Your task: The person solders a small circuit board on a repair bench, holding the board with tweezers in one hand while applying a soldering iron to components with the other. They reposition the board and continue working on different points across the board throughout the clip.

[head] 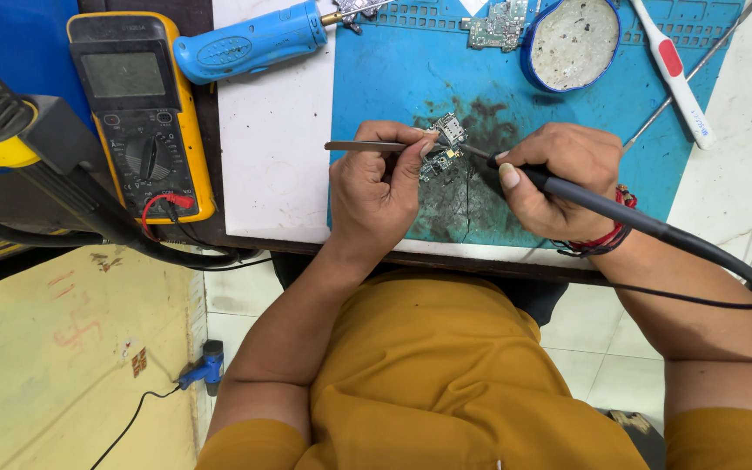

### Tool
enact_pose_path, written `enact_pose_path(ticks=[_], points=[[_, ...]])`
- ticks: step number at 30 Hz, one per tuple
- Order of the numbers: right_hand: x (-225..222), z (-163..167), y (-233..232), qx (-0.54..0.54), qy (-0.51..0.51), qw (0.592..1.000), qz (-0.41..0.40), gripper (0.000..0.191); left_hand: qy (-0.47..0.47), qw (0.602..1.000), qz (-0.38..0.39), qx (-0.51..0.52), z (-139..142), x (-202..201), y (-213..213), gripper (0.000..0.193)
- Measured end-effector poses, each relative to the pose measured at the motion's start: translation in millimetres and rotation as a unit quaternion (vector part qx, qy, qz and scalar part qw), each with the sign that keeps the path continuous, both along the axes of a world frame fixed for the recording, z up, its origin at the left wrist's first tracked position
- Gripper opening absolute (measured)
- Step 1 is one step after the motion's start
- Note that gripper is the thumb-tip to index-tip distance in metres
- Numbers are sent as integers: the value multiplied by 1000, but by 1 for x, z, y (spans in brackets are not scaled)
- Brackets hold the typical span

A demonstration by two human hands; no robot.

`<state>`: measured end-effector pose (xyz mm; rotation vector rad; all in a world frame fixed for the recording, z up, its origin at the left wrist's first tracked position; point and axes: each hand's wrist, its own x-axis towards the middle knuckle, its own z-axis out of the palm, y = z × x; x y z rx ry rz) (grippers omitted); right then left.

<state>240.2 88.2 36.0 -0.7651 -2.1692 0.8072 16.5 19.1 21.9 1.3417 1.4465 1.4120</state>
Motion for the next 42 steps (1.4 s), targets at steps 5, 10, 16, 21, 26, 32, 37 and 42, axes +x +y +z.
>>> enact_pose_path(ticks=[5, 10, 16, 21, 26, 32, 37, 42], points=[[-1, -1, 0, 2, 2, 1000, 2, 9, 9, 1000, -1, 5, 1, 0, 0, 8], [-1, 0, 1, -1, 2, 1000, 0, 9, 5, 1000, 1, -13, 1, 0, 1, 8], [0, 0, 0, -2, -5, 1000, 1, 8, 10, 1000, -1, 2, 1, 0, 0, 9], [-1, 0, 0, -3, -8, 1000, -2, 7, 8, 1000, 1, -21, 2, 0, 0, 8], [-1, 2, 1, -5, -5, 1000, 3, 7, 5, 1000, -1, -3, 2, 0, 0, 8], [-1, 3, 0, -6, -8, 1000, 3, 7, 7, 1000, 0, -21, 3, -1, 0, 8], [-1, 3, 1, -9, -6, 1000, 7, 6, 3, 1000, -1, -5, 3, 0, 0, 9], [-2, 3, 1, -8, -2, 1000, 12, 6, 5, 1000, 0, -12, 4, 0, 0, 9]])
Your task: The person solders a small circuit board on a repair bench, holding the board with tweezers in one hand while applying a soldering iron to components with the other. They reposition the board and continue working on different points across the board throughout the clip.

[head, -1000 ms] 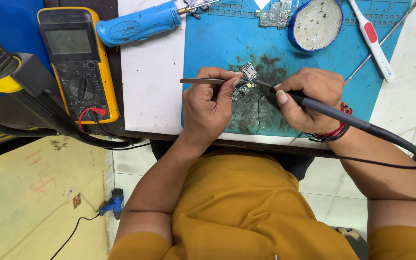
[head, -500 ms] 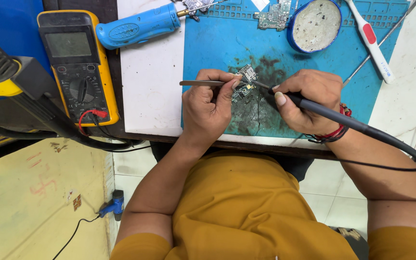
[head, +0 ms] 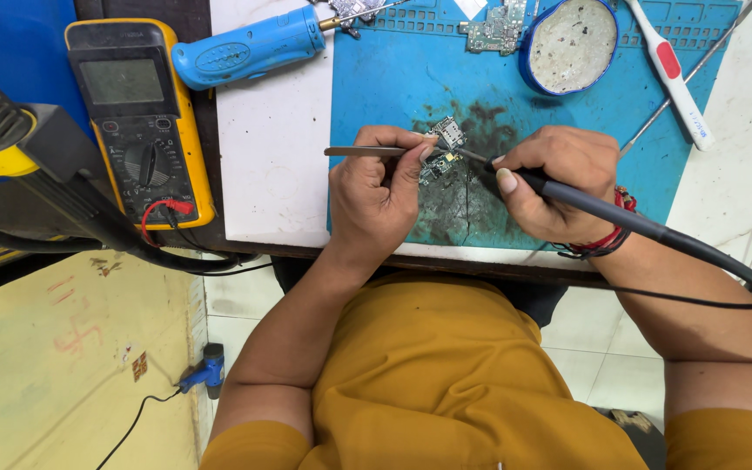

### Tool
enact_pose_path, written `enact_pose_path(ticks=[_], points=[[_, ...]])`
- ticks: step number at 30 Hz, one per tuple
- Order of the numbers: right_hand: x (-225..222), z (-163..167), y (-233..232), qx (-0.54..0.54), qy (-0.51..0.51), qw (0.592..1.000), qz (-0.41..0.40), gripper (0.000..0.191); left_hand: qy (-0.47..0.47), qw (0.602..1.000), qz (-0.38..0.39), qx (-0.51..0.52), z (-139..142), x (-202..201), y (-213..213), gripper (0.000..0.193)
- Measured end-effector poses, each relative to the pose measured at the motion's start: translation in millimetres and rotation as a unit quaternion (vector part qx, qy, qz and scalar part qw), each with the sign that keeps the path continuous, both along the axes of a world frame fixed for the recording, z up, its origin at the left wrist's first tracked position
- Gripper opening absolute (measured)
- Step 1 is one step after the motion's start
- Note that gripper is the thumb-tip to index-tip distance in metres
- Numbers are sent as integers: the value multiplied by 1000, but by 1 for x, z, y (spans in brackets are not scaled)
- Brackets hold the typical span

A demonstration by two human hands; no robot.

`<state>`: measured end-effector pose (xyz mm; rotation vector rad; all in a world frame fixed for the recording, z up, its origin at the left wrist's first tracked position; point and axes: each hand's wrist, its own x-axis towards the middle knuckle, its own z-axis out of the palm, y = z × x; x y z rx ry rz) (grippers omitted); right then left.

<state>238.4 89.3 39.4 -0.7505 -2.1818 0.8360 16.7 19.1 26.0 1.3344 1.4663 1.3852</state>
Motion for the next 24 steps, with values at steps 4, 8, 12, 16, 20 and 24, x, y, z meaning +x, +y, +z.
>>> enact_pose_path(ticks=[4, 8, 12, 16, 20, 24], points=[[-1, 1, 0, -1, -4, 1000, 2, 6, 2, 1000, 1, -4, 0, 0, 0, 9], [-1, 1, 1, -1, -1, 1000, 10, 6, 4, 1000, -1, -2, 1, 0, 0, 9], [-2, 2, 1, 1, 1, 1000, 11, 5, 6, 1000, -2, -2, 0, 0, 0, 9], [-2, 3, 2, 2, -6, 1000, 14, 5, 8, 1000, 0, -13, 1, 0, 0, 9], [-2, 4, 2, 2, -8, 1000, 16, 5, 7, 1000, 0, 3, 1, 0, 0, 9], [-2, 5, 2, 9, -16, 1000, 18, 5, 2, 1000, 0, 2, 1, 0, 0, 9]])
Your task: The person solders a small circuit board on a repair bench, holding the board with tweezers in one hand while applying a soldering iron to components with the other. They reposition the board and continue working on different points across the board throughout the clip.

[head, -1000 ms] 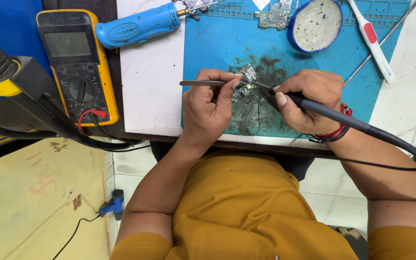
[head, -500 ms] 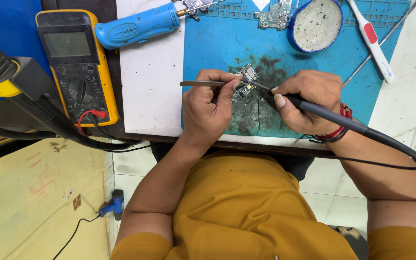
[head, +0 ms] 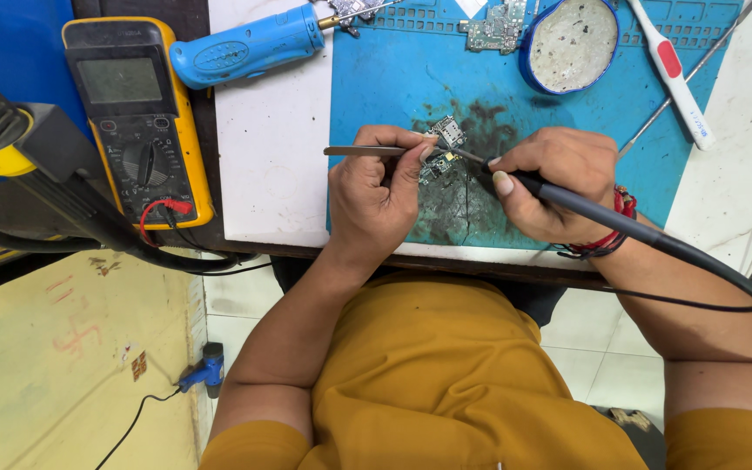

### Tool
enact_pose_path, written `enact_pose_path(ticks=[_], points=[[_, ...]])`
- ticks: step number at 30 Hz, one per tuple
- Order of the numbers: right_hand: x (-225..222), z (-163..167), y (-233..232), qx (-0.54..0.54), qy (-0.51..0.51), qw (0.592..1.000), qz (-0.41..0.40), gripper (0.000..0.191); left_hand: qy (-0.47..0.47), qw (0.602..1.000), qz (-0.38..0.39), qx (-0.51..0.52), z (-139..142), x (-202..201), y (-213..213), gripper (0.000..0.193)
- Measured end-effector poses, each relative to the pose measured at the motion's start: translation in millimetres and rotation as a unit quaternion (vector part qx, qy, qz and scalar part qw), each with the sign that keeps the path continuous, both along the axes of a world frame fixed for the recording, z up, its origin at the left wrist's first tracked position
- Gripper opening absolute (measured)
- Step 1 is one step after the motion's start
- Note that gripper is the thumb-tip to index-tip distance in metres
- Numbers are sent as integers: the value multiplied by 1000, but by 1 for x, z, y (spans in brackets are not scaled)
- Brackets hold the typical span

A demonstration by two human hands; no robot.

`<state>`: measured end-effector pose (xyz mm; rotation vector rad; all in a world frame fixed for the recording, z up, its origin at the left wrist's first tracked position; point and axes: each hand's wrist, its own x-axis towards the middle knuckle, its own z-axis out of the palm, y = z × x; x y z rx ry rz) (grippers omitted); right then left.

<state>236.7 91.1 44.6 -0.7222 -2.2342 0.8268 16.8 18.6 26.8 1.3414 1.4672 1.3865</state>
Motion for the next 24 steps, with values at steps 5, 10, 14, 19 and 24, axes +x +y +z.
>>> enact_pose_path(ticks=[5, 10, 14, 19, 24], points=[[-1, 1, 0, -1, 3, 1000, 3, 5, 1, 1000, 1, -11, 0, 0, 0, 9], [-1, 1, 0, -1, 2, 1000, 2, 5, -2, 1000, 1, 0, 0, 0, 0, 9], [-1, 1, 0, -1, 0, 1000, 2, 5, -1, 1000, -4, -5, -1, -1, 0, 8], [0, 0, 0, 1, 3, 1000, 2, 4, -5, 1000, -1, -2, -1, 0, 0, 9], [0, 0, 0, -1, 1, 1000, -3, 4, -4, 1000, -1, 5, -1, 0, 0, 9]])
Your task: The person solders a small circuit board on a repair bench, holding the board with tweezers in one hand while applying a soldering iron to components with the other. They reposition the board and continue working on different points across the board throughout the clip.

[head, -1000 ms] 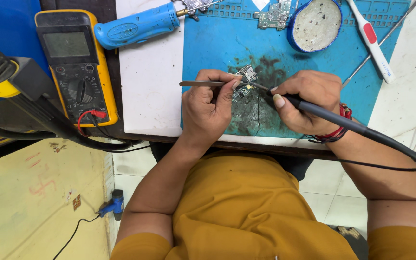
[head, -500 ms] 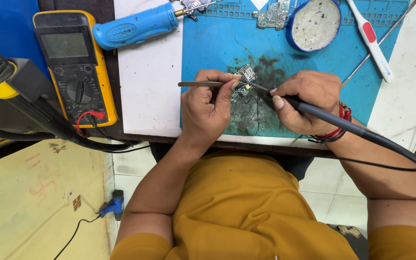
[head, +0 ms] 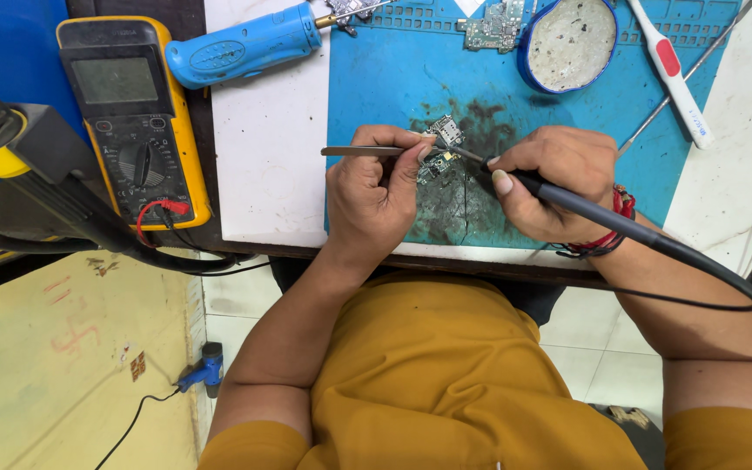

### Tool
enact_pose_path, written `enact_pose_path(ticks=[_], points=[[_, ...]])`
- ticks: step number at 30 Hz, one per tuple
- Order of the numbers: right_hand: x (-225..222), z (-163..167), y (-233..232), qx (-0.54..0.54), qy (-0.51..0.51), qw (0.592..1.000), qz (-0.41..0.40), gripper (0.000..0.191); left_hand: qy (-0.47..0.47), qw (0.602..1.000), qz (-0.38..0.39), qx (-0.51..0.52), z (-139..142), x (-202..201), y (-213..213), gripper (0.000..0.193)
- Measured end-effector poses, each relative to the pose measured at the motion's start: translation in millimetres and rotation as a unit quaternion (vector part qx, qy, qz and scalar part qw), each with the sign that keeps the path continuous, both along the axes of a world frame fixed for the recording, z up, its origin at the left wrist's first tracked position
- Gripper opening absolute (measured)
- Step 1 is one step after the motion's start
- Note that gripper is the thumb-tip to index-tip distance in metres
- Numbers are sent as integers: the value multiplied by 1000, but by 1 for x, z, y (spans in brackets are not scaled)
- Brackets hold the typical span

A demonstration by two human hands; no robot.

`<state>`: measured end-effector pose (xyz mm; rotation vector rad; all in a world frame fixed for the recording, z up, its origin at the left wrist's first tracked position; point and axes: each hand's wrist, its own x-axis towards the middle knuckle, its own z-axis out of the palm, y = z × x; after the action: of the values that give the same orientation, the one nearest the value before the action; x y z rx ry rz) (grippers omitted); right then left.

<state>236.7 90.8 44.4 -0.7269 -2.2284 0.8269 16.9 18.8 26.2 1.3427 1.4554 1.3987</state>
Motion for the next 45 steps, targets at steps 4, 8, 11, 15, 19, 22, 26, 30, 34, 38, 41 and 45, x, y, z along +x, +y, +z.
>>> enact_pose_path(ticks=[4, 8, 11, 15, 19, 22, 26, 30, 34, 38, 41, 45], points=[[0, 0, 0, 1, 2, 1000, -1, 5, 6, 1000, 2, -7, 0, 0, 0, 9], [0, 0, 0, -3, -1, 1000, 0, 5, 3, 1000, 3, -9, 0, 0, 0, 9], [0, 1, 0, -2, -1, 1000, 1, 5, 4, 1000, 3, -16, 0, 0, 0, 9], [-1, 1, 0, 2, 1, 1000, 1, 4, 3, 1000, 0, -4, 0, -1, 0, 9], [-1, 2, 1, -2, 1, 1000, 4, 4, 0, 1000, -2, -3, 0, 0, 0, 8], [-1, 2, 0, -5, 2, 1000, 5, 4, 2, 1000, 1, -5, -1, 0, 0, 9], [0, 2, 0, -7, 1, 1000, 3, 4, -1, 1000, 1, -6, -1, 0, 0, 9], [1, 1, 1, -9, 4, 1000, 3, 4, 1, 1000, 3, -9, -1, 0, -1, 9], [0, 1, 0, -4, 4, 1000, 1, 4, 3, 1000, 4, -14, -2, 0, -1, 9], [1, 1, 0, -4, 0, 1000, -1, 4, 0, 1000, -2, 3, -2, -1, 0, 9], [1, 1, 0, -4, 3, 1000, -1, 4, -3, 1000, -2, -8, -2, 0, 0, 9], [1, 1, 0, -5, 4, 1000, -2, 4, 0, 1000, 1, -5, -1, -1, -1, 9]])
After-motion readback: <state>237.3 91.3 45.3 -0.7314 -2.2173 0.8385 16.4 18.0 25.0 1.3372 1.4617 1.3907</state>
